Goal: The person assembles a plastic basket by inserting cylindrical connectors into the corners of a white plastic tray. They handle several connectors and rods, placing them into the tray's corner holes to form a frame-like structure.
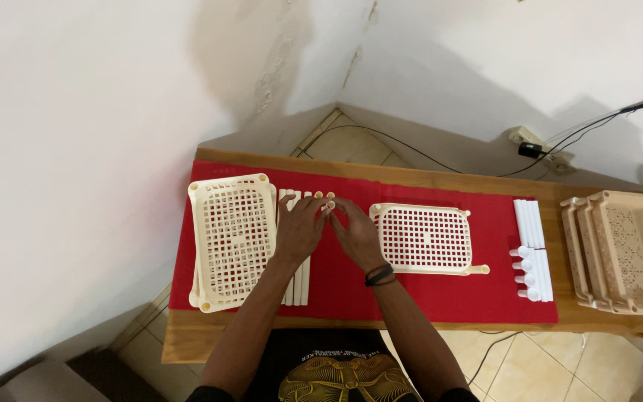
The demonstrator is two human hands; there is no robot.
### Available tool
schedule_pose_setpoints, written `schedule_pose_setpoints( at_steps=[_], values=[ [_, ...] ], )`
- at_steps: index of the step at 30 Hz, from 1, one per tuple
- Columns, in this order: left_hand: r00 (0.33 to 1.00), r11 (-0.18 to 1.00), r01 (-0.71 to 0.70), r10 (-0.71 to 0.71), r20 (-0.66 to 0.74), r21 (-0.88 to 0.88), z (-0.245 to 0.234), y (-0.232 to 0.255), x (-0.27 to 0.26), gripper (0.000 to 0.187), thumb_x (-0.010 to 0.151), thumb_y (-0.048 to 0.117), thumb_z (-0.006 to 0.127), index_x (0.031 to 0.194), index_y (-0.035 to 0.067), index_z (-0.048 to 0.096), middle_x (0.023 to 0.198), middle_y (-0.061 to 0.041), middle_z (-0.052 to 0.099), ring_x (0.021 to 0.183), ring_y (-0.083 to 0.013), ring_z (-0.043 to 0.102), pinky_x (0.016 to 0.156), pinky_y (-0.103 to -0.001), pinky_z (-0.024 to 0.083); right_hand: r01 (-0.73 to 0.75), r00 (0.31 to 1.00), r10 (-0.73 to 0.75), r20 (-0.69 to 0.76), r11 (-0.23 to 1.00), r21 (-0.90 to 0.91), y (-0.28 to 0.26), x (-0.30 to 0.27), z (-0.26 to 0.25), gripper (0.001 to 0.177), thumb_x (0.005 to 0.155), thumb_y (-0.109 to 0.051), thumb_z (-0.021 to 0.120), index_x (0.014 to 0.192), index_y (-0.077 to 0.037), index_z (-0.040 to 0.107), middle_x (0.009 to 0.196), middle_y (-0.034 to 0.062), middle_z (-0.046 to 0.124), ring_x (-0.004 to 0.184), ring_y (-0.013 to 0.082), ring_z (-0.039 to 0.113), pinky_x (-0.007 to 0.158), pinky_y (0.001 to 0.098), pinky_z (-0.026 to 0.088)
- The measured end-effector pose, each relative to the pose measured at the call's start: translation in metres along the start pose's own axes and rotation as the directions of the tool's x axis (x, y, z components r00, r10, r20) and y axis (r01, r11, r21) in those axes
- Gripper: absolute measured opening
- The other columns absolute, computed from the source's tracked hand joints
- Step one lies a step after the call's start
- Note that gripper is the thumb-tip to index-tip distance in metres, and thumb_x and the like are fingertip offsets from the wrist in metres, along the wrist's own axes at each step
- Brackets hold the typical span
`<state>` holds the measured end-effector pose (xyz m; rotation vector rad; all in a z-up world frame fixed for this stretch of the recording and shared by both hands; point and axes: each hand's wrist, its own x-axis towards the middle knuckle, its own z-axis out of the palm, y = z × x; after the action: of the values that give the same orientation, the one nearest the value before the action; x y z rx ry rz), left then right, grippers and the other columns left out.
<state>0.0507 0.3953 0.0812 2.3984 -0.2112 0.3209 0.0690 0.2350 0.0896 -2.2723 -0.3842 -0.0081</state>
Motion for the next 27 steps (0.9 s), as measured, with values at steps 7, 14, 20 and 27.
schedule_pose_setpoints(
  at_steps=[7,14,20,27],
  values=[
    [1.0,1.0,-0.01,0.01,0.012,-0.007,-0.001,0.005,0.0,0.03,0.105,0.028,0.055,0.128,0.012,0.065,0.114,-0.007,0.073,0.112,-0.0183,0.066,0.114,-0.048,0.028,-0.029,0.999,0.028,0.024,1.0,0.003,-0.003,-0.001,-0.005,0.036,0.097,-0.02,0.069,0.13,-0.008,0.062,0.125,0.0144,0.071,0.115,0.0297,0.07,0.097,0.0397,0.058],
    [0.999,1.0,0.003,-0.001,0.049,-0.03,0.001,0.016,0.001,0.027,0.106,0.029,0.055,0.126,0.014,0.067,0.112,-0.006,0.073,0.113,-0.0185,0.065,0.116,-0.047,0.027,-0.083,0.996,0.084,-0.012,0.996,0.035,0.003,-0.011,-0.011,0.038,0.096,-0.02,0.068,0.132,-0.008,0.062,0.123,0.0137,0.073,0.111,0.0295,0.071,0.094,0.0393,0.058],
    [0.998,0.999,-0.033,0.034,0.052,-0.03,0.012,0.038,0.008,0.028,0.106,0.031,0.054,0.124,0.015,0.068,0.111,-0.006,0.072,0.113,-0.02,0.064,0.116,-0.047,0.027,-0.067,0.996,0.068,-0.058,0.998,0.014,0.013,-0.017,-0.033,0.038,0.098,-0.021,0.069,0.132,-0.008,0.062,0.125,0.0135,0.072,0.111,0.0291,0.071,0.095,0.0385,0.058],
    [0.997,0.999,-0.043,0.043,0.063,0.005,0.059,0.081,0.017,0.028,0.104,0.03,0.054,0.123,0.013,0.068,0.108,-0.006,0.071,0.108,-0.0208,0.065,0.114,-0.052,0.027,-0.183,0.981,0.186,-0.062,0.982,0.053,0.046,-0.034,-0.078,0.037,0.098,-0.025,0.066,0.132,-0.01,0.063,0.118,0.0115,0.074,0.101,0.0276,0.072,0.083,0.039,0.059]
  ],
)
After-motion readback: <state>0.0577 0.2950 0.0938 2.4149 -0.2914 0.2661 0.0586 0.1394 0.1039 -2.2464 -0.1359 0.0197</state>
